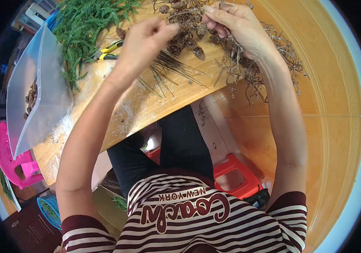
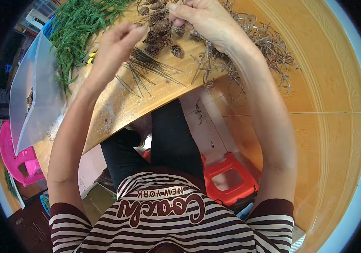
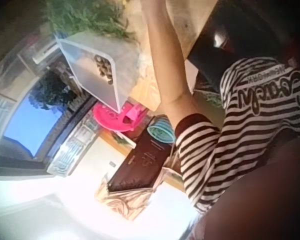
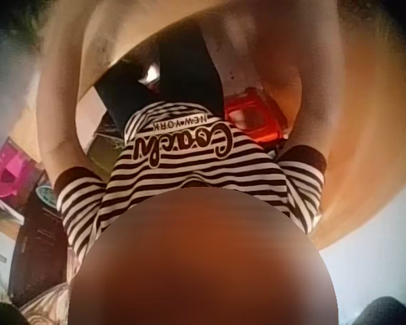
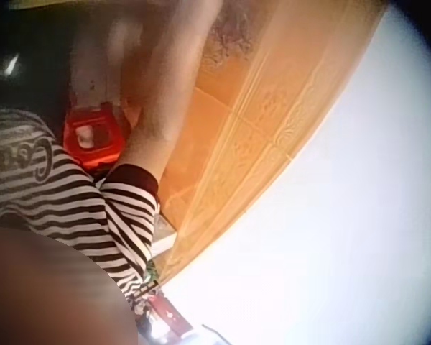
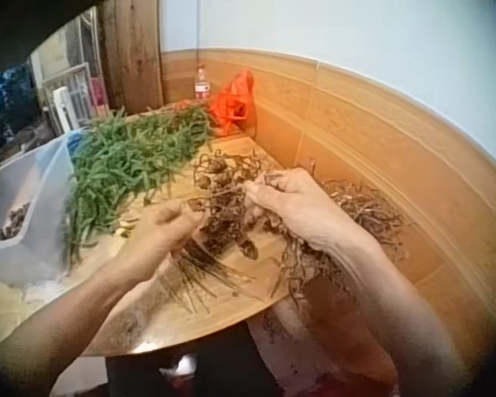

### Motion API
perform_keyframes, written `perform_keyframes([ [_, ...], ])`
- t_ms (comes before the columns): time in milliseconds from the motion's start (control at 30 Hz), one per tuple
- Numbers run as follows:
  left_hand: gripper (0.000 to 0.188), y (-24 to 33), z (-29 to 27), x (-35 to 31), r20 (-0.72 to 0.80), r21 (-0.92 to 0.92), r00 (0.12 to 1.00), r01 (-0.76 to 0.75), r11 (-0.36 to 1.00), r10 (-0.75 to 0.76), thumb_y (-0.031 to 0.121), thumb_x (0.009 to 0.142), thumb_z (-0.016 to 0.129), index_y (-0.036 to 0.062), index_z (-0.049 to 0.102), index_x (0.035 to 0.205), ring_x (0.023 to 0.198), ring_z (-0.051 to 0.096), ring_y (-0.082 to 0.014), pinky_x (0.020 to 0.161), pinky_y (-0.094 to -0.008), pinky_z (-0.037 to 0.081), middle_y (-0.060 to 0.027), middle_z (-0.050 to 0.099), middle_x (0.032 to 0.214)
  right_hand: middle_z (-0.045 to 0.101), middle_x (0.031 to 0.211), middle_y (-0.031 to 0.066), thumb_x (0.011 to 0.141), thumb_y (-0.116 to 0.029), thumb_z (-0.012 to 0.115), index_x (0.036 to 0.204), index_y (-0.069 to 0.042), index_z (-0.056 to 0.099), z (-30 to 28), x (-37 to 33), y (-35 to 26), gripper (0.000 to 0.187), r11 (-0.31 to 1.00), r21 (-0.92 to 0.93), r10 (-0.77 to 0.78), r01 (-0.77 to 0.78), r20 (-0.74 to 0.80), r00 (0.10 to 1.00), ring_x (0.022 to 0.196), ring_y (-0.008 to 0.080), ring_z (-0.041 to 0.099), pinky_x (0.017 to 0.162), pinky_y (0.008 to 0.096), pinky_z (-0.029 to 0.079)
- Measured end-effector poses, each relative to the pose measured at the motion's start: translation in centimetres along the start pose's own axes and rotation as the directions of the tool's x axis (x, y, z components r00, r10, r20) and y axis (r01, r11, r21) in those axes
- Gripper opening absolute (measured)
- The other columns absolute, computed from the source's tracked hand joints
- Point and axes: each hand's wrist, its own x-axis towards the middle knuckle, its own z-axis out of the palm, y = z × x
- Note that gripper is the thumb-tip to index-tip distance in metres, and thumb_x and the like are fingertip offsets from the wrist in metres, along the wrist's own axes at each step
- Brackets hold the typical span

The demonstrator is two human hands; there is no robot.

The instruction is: Sorting and cleaning dried plant material on a wooden table.

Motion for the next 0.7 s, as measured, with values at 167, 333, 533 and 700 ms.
perform_keyframes([
  [167,0.021,2.0,3.4,0.2,-0.039,0.678,0.899,-0.297,0.672,0.436,0.026,0.09,0.065,0.006,0.058,0.092,0.071,0.068,-0.0328,0.064,-0.0449,0.053,-0.0133,0.066,0.073,0.063,0.069,0.0021,0.099,-0.029,0.06,0.082,-0.002,0.069,0.2,0.1,0.6,0.033,0.987,0.151,-0.049,0.049,-0.001,0.999,0.06,0.0084,0.053,0.056,0.0245,0.041],
  [333,0.019,2.6,3.7,1.8,0.015,0.731,0.964,-0.191,0.655,0.265,0.022,0.087,0.065,0.0054,0.059,0.094,0.08,0.067,-0.0406,0.067,-0.0504,0.053,-0.018,0.067,0.079,0.063,0.069,0.0012,0.098,-0.031,0.062,0.081,-0.003,0.068,0.0,-0.2,0.1,0.034,0.96,0.273,-0.076,0.064,0.033,0.997,0.059,0.0071,0.053,0.054,0.0229,0.04],
  [533,0.028,0.9,3.0,2.2,0.058,0.73,0.917,-0.309,0.609,0.395,0.028,0.089,0.066,0.0025,0.058,0.098,0.082,0.067,-0.0401,0.07,-0.05,0.053,-0.0195,0.068,0.09,0.062,0.071,0.0015,0.099,-0.032,0.061,0.081,-0.005,0.063,-0.4,-0.8,-0.4,0.032,0.97,0.236,0.051,-0.057,0.032,0.998,0.055,0.0069,0.05,0.05,0.0212,0.039],
  [700,0.04,1.3,4.0,1.6,-0.031,0.586,0.953,-0.227,0.778,0.301,0.04,0.087,0.068,0.0018,0.059,0.096,0.086,0.066,-0.039,0.073,-0.0488,0.053,-0.019,0.066,0.093,0.059,0.066,0.0007,0.1,-0.029,0.059,0.078,-0.007,0.06,-0.1,-0.6,0.1,0.031,0.956,0.294,0.028,-0.013,-0.048,0.998,0.053,0.0079,0.049,0.049,0.0215,0.04],
])
